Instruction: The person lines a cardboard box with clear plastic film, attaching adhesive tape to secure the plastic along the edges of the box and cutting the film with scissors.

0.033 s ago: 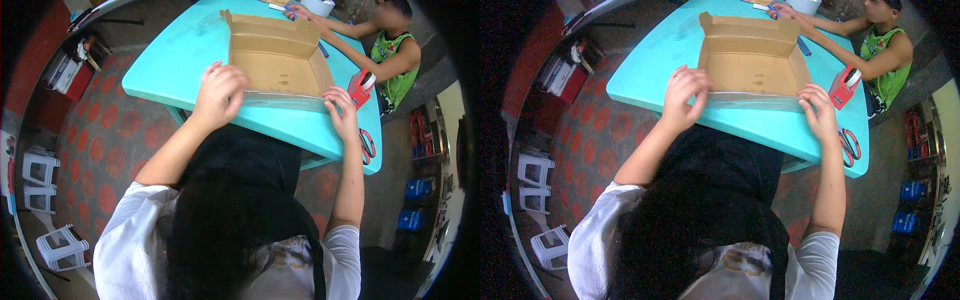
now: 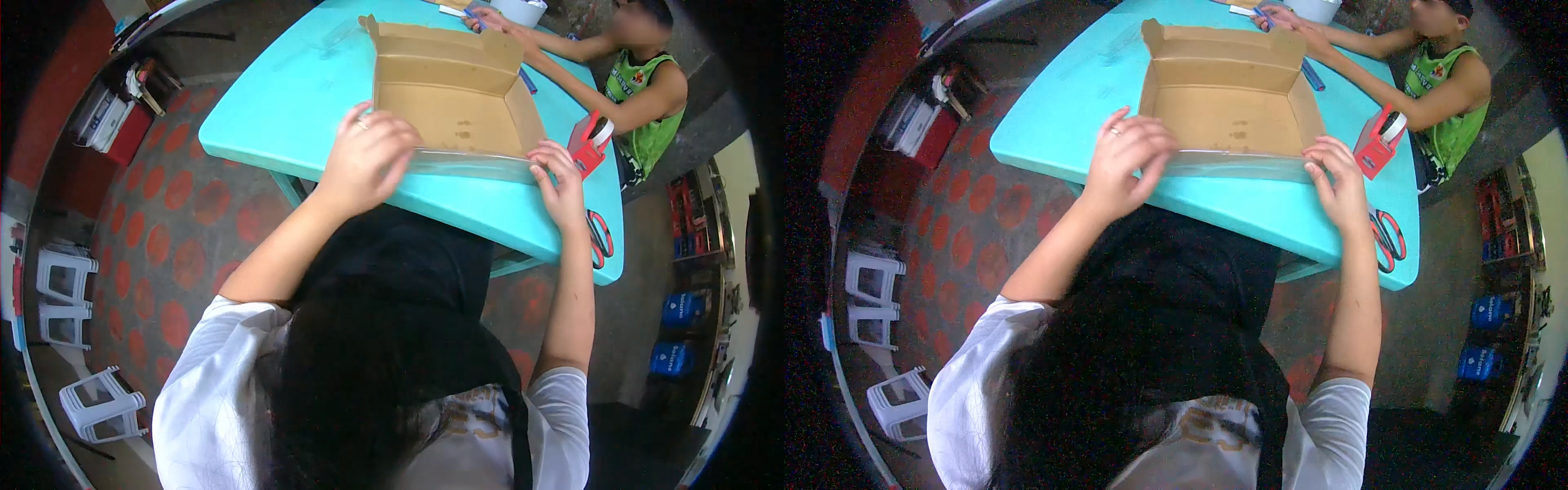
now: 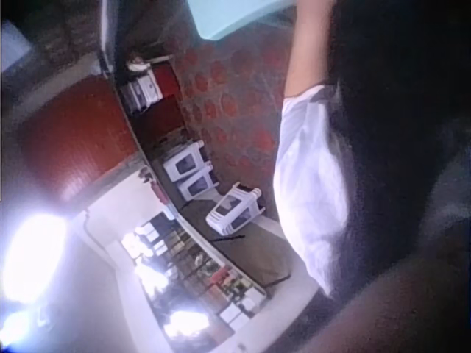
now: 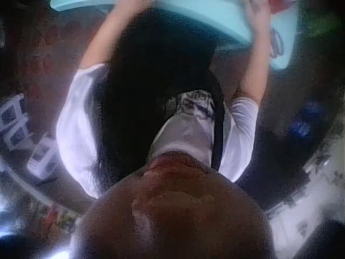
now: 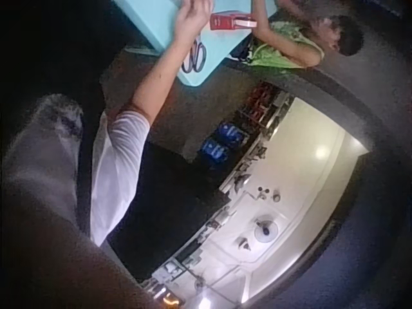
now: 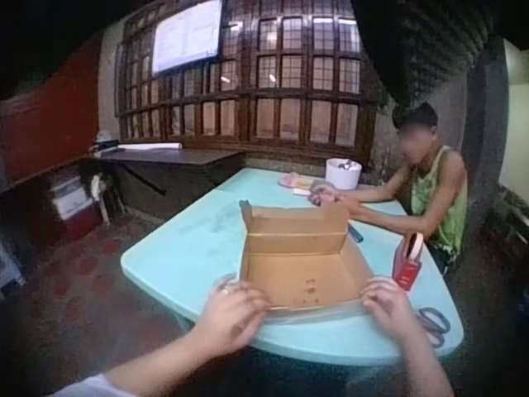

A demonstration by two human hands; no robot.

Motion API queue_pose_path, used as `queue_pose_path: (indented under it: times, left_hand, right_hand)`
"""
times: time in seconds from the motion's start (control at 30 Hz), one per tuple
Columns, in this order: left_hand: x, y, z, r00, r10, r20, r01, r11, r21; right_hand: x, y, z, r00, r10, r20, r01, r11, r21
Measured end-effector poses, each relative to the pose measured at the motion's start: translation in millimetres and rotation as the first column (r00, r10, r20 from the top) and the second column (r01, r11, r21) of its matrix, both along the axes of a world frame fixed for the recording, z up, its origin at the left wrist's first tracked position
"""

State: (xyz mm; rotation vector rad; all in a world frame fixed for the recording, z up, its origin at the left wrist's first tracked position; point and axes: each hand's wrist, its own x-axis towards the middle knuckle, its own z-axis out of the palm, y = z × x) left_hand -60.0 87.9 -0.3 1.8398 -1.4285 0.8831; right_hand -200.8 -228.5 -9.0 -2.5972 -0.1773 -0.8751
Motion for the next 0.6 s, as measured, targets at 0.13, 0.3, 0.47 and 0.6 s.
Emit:
queue_pose_path:
  times: [0.13,0.3,0.47,0.6]
  left_hand:
    - [2.7,-9.6,-11.9,0.998,-0.037,-0.056,0.044,0.991,0.129]
    - [12.8,-6.7,-14.0,0.982,-0.043,-0.184,0.054,0.997,0.058]
    - [21.4,-2.8,4.7,0.965,-0.067,-0.253,0.125,0.968,0.219]
    - [29.3,-2.4,19.4,0.947,-0.105,-0.304,0.2,0.932,0.303]
  right_hand:
    - [1.3,1.9,2.1,1.0,0.01,0.002,-0.01,1.0,-0.001]
    - [2.8,0.6,1.9,1.0,0.01,0.008,-0.01,1.0,-0.017]
    - [1.7,-3.9,4.2,0.998,0.054,-0.022,-0.054,0.999,-0.001]
    - [1.1,-2.5,11.2,0.997,0.037,-0.07,-0.038,0.999,-0.011]
